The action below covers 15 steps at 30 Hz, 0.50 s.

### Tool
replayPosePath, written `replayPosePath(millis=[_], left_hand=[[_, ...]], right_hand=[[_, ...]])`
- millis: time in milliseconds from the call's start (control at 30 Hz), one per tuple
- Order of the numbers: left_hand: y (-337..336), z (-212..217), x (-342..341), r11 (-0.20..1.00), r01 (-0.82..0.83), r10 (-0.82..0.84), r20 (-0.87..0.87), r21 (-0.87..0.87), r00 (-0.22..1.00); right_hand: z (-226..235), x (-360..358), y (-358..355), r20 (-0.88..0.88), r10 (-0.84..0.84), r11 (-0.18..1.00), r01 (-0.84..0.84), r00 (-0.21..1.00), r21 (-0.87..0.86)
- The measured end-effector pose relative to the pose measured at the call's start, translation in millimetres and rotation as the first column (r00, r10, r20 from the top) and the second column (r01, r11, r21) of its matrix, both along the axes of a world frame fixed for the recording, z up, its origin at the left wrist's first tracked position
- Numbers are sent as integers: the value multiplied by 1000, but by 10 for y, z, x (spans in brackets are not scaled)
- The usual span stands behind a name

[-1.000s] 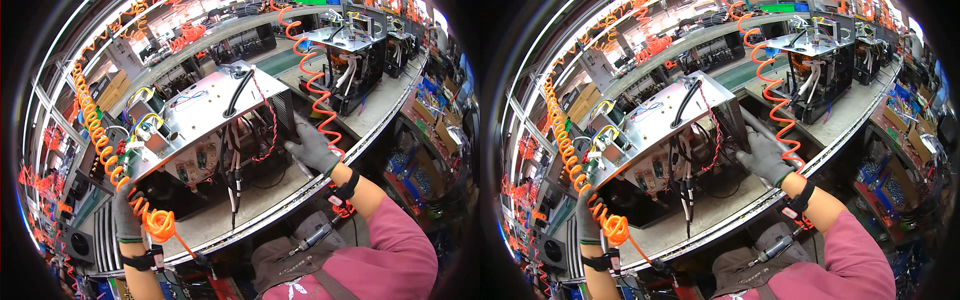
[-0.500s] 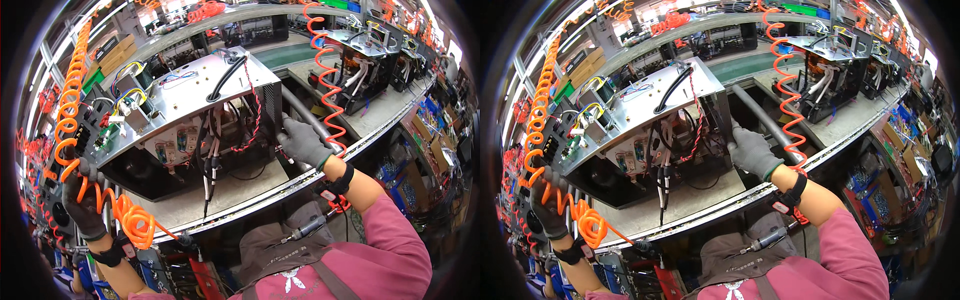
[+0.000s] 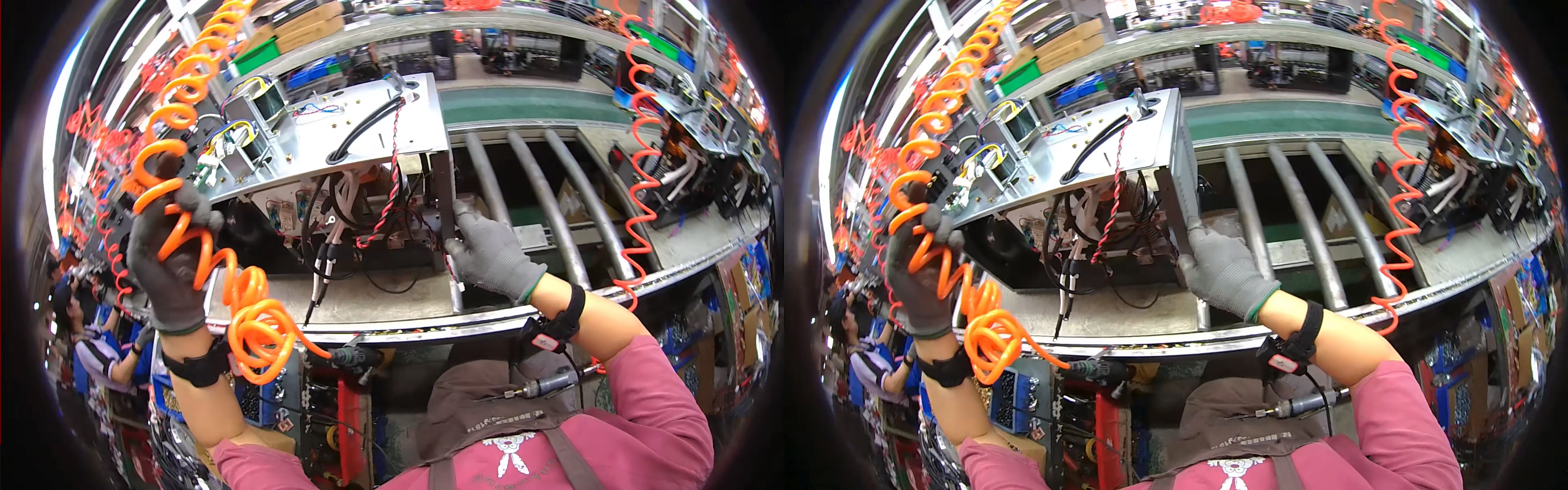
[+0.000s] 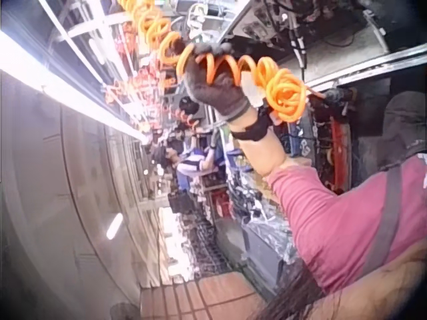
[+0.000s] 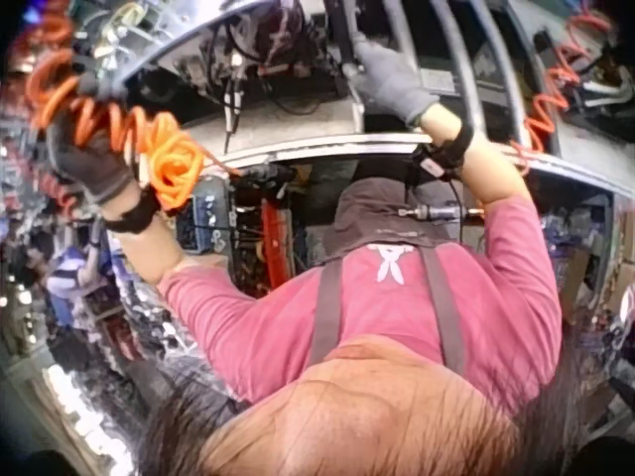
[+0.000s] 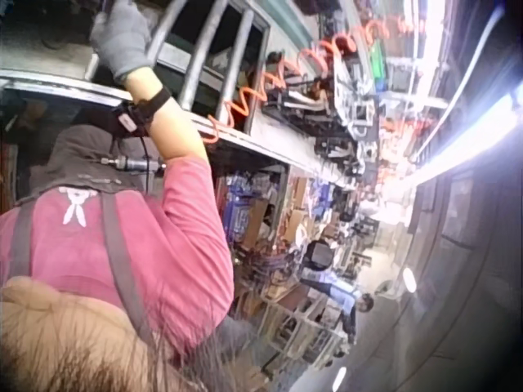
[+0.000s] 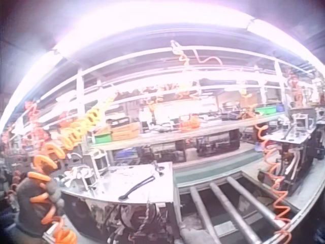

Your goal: Assembling wiring harnesses and internal electronic components inside a metal chassis on a factory conveyor line.

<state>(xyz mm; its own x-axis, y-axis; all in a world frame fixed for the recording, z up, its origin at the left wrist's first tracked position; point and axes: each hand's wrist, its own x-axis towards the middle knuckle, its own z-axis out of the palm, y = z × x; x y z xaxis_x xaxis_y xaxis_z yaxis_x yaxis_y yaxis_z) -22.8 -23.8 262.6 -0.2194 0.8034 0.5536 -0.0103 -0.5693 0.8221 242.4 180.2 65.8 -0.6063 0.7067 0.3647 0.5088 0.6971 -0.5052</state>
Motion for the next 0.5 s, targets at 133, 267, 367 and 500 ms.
replayPosePath(millis=[133, 267, 367, 500], left_hand=[[266, -126, 685, 943, -318, 314, -55, -95, 948], [719, -318, 1050, 902, -417, 391, -200, -115, 899], [884, -363, 1031, 907, -370, 346, -145, -199, 927], [840, -354, 916, 864, -388, 368, -123, -320, 922]], right_hand=[[-136, 63, 179, -12, 131, 991, -131, 991, -33], [-200, -103, 359, -78, 358, 925, -365, 930, -102], [-183, -337, 368, -340, 590, 570, -676, 733, -467], [-339, -144, 51, -334, 742, 521, -814, 581, -258]])
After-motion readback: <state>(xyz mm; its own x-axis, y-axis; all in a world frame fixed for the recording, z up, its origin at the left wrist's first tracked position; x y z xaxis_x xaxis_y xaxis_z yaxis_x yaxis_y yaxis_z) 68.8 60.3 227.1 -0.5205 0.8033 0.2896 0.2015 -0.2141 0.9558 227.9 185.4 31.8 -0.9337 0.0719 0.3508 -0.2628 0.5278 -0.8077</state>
